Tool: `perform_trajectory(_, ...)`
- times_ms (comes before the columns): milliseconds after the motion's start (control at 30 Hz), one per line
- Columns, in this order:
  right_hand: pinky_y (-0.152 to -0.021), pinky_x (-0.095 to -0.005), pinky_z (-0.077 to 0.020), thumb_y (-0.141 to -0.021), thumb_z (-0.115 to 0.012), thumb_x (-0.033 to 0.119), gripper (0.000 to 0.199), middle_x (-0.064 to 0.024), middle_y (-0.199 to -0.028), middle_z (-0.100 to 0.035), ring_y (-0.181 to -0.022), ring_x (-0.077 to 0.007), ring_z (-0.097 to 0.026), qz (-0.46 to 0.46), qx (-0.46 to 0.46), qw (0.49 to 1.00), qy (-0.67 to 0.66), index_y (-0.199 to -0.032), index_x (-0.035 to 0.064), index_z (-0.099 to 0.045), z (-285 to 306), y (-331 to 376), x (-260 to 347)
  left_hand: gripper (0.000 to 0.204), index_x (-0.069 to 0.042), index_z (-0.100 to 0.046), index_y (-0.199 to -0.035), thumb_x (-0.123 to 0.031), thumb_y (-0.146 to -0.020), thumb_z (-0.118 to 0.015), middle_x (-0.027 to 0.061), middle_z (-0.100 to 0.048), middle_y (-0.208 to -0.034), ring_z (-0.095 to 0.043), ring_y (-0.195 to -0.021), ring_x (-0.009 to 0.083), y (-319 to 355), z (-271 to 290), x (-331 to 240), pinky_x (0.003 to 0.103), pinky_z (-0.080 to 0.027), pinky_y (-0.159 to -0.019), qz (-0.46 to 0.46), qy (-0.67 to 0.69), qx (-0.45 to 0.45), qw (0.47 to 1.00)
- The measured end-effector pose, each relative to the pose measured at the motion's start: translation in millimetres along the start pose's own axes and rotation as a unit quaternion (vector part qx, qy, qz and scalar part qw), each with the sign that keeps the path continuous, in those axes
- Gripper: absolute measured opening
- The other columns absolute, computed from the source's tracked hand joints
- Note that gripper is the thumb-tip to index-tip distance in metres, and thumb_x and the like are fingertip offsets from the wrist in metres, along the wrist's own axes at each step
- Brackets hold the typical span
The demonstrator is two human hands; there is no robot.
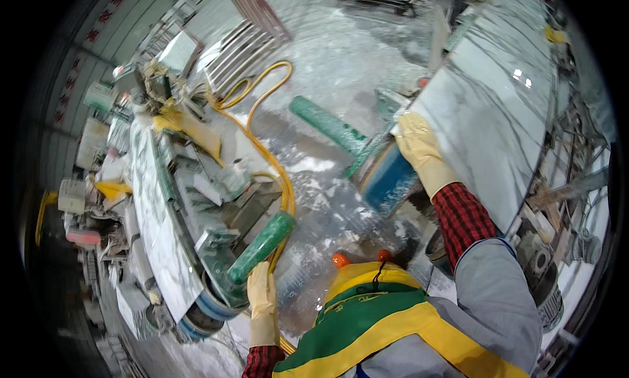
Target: The person repeatedly places large marble-patterned stone slabs onto a conveyor belt and guides them through a polishing machine. The person wears gloves and a safety vest while handling the heavy slabs in a factory setting.
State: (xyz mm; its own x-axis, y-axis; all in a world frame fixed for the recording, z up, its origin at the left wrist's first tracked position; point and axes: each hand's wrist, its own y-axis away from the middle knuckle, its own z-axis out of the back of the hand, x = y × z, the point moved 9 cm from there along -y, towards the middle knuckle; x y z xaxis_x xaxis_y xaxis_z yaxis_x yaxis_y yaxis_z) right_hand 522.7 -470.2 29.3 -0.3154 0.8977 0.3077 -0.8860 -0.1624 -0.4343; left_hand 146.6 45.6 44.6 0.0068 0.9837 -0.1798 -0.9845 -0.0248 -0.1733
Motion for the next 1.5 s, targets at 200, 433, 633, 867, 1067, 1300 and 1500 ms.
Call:
perform_trajectory(200,-0.124,-0.0519,-0.048,-0.109,-0.054,0.013,0.041,-0.0262,-0.149,-0.07,-0.142,-0.0427,-0.064,-0.035,0.127,0.99,0.044,-0.144,0.0024,-0.072,-15.5,-6.2,10.3,0.037,-0.006,-0.07,-0.137,-0.015,-0.101,-0.07,0.0154,-0.074,-0.136,-0.068,-0.125,0.0362,25.3,29.4,-0.8,0.05,-0.052,-0.103,0.054,-0.03,0.022,0.998)
perform_trajectory(433,-0.131,-0.0514,-0.0406,-0.116,-0.054,0.02,0.048,-0.0244,-0.167,-0.059,-0.156,-0.0439,-0.053,0.13,-0.013,0.991,0.043,-0.158,-0.0012,-0.064,33.2,121.3,-80.2,0.039,-0.004,-0.072,-0.14,-0.013,-0.102,-0.072,0.018,-0.075,-0.137,-0.069,-0.127,0.0374,84.6,44.1,48.3,0.048,-0.054,-0.104,0.125,-0.013,0.003,0.992)
perform_trajectory(633,-0.136,-0.0456,-0.0322,-0.12,-0.047,0.027,0.054,-0.0226,-0.173,-0.052,-0.162,-0.0397,-0.045,-0.152,0.071,0.959,0.228,-0.166,0.0,-0.054,99.3,271.3,-229.2,0.04,-0.009,-0.072,-0.146,-0.017,-0.107,-0.07,0.0204,-0.074,-0.144,-0.067,-0.137,0.0403,178.2,33.4,113.9,0.05,-0.052,-0.118,0.205,0.036,-0.019,0.978)
perform_trajectory(867,-0.123,-0.0487,-0.0448,-0.116,-0.057,0.027,0.05,-0.0273,-0.158,-0.062,-0.146,-0.043,-0.058,-0.301,-0.038,0.952,0.032,-0.155,-0.0031,-0.059,89.0,293.4,-105.8,0.041,-0.005,-0.069,-0.142,-0.016,-0.103,-0.072,0.0221,-0.073,-0.143,-0.067,-0.136,0.0414,273.6,43.1,187.8,0.053,-0.051,-0.114,0.201,0.05,-0.096,0.974)
perform_trajectory(1067,-0.12,-0.0505,-0.0474,-0.11,-0.062,0.028,0.048,-0.0282,-0.146,-0.067,-0.138,-0.0463,-0.062,-0.084,0.061,0.981,-0.163,-0.149,-0.0012,-0.063,-62.1,238.1,197.1,0.036,-0.005,-0.071,-0.14,-0.015,-0.105,-0.069,0.0223,-0.077,-0.135,-0.069,-0.131,0.0422,373.4,74.5,250.5,0.053,-0.054,-0.11,0.253,0.032,-0.146,0.956)
perform_trajectory(1300,-0.124,-0.0515,-0.0465,-0.104,-0.069,0.026,0.048,-0.0271,-0.149,-0.067,-0.143,-0.0472,-0.06,0.202,0.199,0.91,-0.303,-0.147,0.0039,-0.066,-126.3,249.5,647.8,0.037,-0.006,-0.071,-0.14,-0.014,-0.104,-0.069,0.0219,-0.075,-0.125,-0.07,-0.114,0.0467,478.9,92.2,302.0,0.056,-0.056,-0.099,0.365,0.059,-0.224,0.902)
perform_trajectory(1500,-0.124,-0.0492,-0.0469,-0.101,-0.074,0.03,0.054,-0.0264,-0.155,-0.063,-0.144,-0.0446,-0.058,0.434,0.141,0.839,-0.295,-0.143,-0.0031,-0.063,-142.4,253.4,878.2,0.035,-0.002,-0.071,-0.137,-0.011,-0.103,-0.067,0.0252,-0.074,-0.123,-0.069,-0.112,0.051,502.3,106.7,327.9,0.057,-0.056,-0.095,0.401,0.086,-0.251,0.877)
